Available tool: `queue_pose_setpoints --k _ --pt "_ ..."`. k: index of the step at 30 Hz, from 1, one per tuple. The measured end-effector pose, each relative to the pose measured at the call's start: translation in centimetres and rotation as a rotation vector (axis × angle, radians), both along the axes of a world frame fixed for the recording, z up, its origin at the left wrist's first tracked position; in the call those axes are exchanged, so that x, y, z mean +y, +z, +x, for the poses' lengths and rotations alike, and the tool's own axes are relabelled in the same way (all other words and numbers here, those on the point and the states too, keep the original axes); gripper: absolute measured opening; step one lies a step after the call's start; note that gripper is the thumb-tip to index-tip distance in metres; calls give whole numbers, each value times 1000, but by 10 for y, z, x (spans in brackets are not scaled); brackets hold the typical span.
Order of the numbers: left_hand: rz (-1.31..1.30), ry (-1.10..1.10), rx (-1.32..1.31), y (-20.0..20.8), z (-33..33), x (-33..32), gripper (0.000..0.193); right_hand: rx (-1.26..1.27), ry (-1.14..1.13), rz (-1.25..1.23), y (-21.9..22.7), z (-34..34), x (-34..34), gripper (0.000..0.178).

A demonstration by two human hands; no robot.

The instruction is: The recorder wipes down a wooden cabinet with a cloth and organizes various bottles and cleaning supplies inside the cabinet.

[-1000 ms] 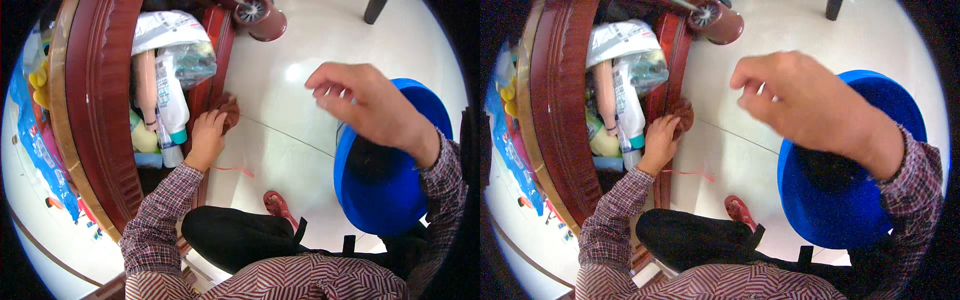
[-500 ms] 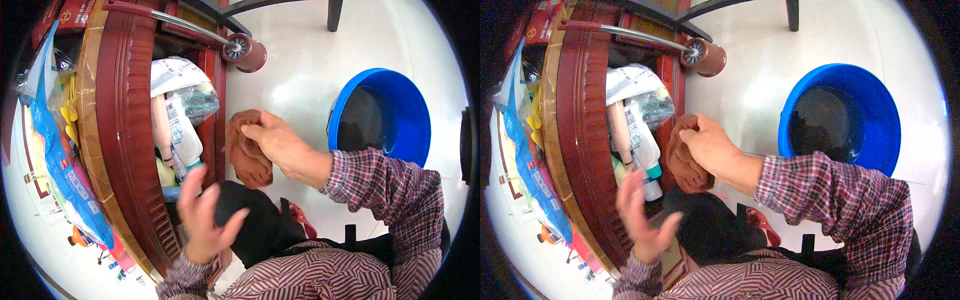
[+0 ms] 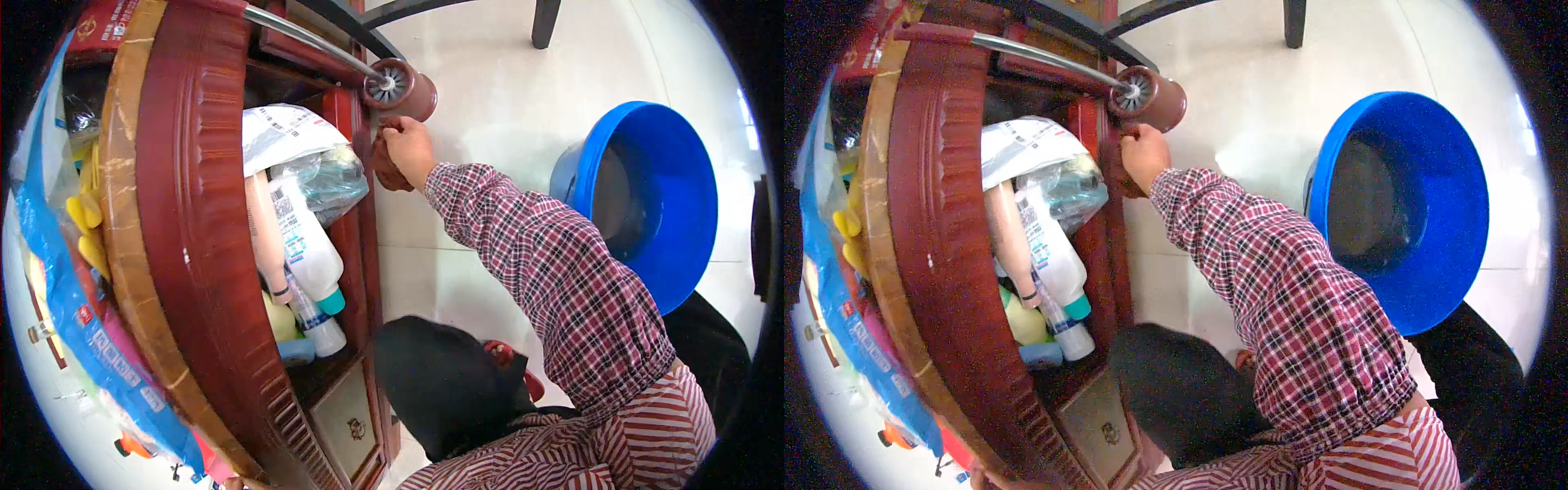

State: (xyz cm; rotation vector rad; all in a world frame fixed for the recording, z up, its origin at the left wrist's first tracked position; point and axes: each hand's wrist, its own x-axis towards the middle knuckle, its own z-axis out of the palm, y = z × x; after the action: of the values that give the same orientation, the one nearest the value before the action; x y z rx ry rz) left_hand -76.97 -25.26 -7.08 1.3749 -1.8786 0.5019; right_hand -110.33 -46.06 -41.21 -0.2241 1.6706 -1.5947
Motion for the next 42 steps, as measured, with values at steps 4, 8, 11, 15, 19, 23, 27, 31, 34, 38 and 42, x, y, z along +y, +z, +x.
queue_pose_setpoints --k 4,8,11,15,19,23,27,31,34,38,42 --pt "-14 59 -35 -7 -13 -5 26 175 147 -84 9 6 -27 30" --pt "-79 71 -152 -12 -4 -11 28 269 174 -50 1 6 -60 35" --pt "-121 68 -175 -17 2 -16 30 401 23 -141 -16 13 -68 32" --pt "-132 90 -295 -19 -2 -17 31 417 57 -151 -16 31 -56 36" --pt "-156 79 -284 -21 -5 -19 33 272 169 -115 -12 45 -24 36" --pt "-154 84 -318 -19 -7 -19 34 190 199 -135 -17 59 -12 38" --pt "-149 93 -361 -17 -2 -18 34 97 240 -260 -23 69 5 39" --pt "-130 109 -377 -18 0 -16 33 -63 44 -390 -16 40 -17 36" --pt "-121 117 -385 -19 0 -17 34 23 -55 -387 -17 14 -56 32" --pt "-117 128 -376 -22 0 -17 34 112 41 -137 -17 -11 -91 23" --pt "-125 144 -448 -19 -2 -20 31 15 -41 -176 -19 0 -95 21"
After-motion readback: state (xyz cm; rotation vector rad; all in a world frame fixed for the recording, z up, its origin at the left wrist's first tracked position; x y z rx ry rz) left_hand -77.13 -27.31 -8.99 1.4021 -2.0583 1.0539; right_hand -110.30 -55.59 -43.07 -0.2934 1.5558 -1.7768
